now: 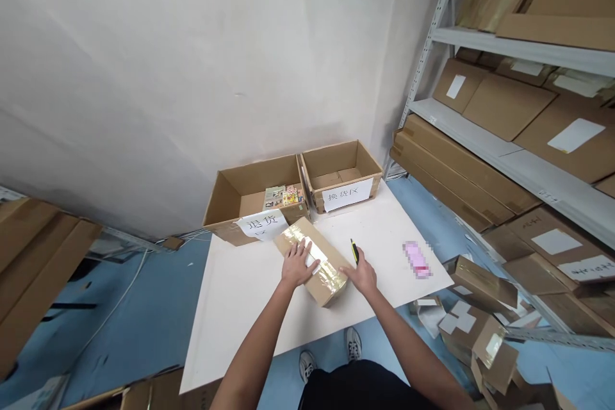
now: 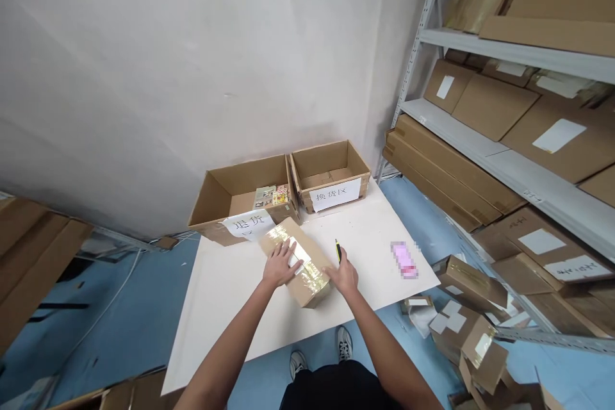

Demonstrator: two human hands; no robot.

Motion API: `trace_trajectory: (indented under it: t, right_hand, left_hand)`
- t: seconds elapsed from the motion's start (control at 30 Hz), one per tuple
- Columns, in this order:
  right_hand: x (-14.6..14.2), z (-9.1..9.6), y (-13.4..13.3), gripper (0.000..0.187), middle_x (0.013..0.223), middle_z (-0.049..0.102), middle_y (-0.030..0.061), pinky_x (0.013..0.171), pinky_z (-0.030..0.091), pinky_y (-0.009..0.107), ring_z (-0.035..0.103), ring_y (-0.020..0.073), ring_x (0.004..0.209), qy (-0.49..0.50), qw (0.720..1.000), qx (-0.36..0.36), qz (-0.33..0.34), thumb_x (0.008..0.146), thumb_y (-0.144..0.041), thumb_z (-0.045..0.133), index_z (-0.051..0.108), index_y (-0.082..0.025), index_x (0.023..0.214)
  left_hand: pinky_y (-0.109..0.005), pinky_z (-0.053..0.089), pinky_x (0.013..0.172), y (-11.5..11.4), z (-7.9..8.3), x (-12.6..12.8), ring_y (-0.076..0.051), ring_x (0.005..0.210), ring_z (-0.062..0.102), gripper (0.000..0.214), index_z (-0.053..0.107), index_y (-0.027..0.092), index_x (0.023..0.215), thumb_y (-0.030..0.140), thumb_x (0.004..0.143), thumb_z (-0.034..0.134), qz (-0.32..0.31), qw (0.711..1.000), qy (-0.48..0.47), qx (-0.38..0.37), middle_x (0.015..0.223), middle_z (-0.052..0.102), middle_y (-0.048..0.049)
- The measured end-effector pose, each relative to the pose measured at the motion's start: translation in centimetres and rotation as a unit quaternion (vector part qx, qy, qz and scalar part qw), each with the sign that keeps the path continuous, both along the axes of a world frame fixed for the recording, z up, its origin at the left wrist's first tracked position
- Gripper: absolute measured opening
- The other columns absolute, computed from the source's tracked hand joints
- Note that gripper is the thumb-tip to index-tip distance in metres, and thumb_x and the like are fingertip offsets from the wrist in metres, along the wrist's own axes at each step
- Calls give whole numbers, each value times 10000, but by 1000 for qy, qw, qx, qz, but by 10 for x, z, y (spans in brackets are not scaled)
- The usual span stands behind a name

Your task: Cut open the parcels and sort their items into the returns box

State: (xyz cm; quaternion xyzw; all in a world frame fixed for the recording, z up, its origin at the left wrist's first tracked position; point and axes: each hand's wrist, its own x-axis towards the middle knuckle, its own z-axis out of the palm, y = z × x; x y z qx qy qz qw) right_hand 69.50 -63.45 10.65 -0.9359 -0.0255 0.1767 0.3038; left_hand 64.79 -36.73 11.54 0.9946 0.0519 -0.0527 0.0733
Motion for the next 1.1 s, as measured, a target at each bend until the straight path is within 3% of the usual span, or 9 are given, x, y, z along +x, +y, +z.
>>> trace_trajectory:
  t: [0.1, 0.2, 0.33, 0.47, 0.57, 0.63, 0.77, 0.93, 1.1]
  right_hand:
    - [50, 7, 19, 856, 1198, 740, 127, 846, 489, 346, 709, 310, 1094, -21, 1000, -11, -6, 891, -579, 681, 300, -240, 1578]
    - [96, 15, 49, 806, 1174, 743, 142, 835, 474, 336, 707, 306, 1072, -38, 999, -20, 15, 894, -536, 705, 351, -221, 1545]
    - [127, 16, 72, 733, 1087, 753, 143, 827, 475, 333, 706, 299, 1032, -37, 998, 25, 46, 920, -510, 673, 395, -208, 1527]
    - [117, -6, 48, 567, 920, 742, 46, 736, 521, 307, 710, 215, 773, -8, 980, 196, -43, 1015, -502, 400, 400, -231, 1513]
    - [98, -26, 16, 597, 999, 713, 2, 613, 549, 278, 681, 153, 629, 50, 929, 361, -68, 938, -531, 472, 389, -280, 1473]
    - [86, -34, -2, 615, 1020, 695, -5, 548, 554, 277, 666, 139, 581, 95, 903, 413, -68, 879, -511, 552, 399, -290, 1432]
    - [78, -32, -20, 666, 829, 661, -53, 425, 475, 237, 550, 108, 431, 135, 909, 393, -28, 869, -414, 605, 378, -284, 1482]
    - [83, -21, -19, 545, 736, 626, -54, 402, 420, 203, 477, 73, 399, 122, 938, 324, 31, 907, -315, 613, 532, -253, 1442]
    - [86, -15, -19, 489, 713, 595, -66, 382, 396, 206, 479, 81, 390, 150, 928, 338, 53, 908, -285, 593, 550, -240, 1393]
  left_hand:
    - [-533, 290, 1189, -10, 2, -27, -410, 1521, 305, 873, 342, 214, 1626, 757, 943, 358, 91, 995, 30, 23, 1704, 292, -115]
    - [-539, 316, 1153, -32, 2, -56, -420, 1460, 376, 887, 371, 196, 1613, 772, 940, 327, 140, 989, 35, 37, 1689, 320, -145]
    - [-539, 362, 1104, -50, 7, -67, -411, 1404, 421, 791, 485, 195, 1544, 712, 969, 321, 188, 981, 24, 36, 1610, 453, -165]
    - [-532, 352, 1132, -49, 11, -48, -390, 1412, 420, 695, 586, 177, 1457, 633, 989, 352, 212, 976, -29, 30, 1448, 603, -179]
    - [-550, 261, 1216, -51, 0, -39, -373, 1530, 279, 675, 475, 216, 1557, 582, 1008, 333, 192, 980, -46, 17, 1594, 478, -128]
    - [-573, 180, 1255, -54, -11, -38, -367, 1576, 185, 676, 397, 246, 1603, 569, 1016, 313, 175, 984, -35, 7, 1674, 370, -81]
    - [-588, 149, 1270, -54, -23, -41, -360, 1595, 134, 702, 316, 259, 1635, 595, 1020, 276, 163, 986, -20, -6, 1712, 285, -57]
    - [-583, 151, 1274, -52, -21, -40, -361, 1598, 127, 708, 318, 248, 1633, 606, 1024, 265, 163, 987, -15, 2, 1718, 262, -56]
    - [-582, 153, 1275, -56, -19, -40, -356, 1597, 137, 700, 293, 262, 1640, 598, 1026, 269, 164, 986, -16, 4, 1721, 250, -41]
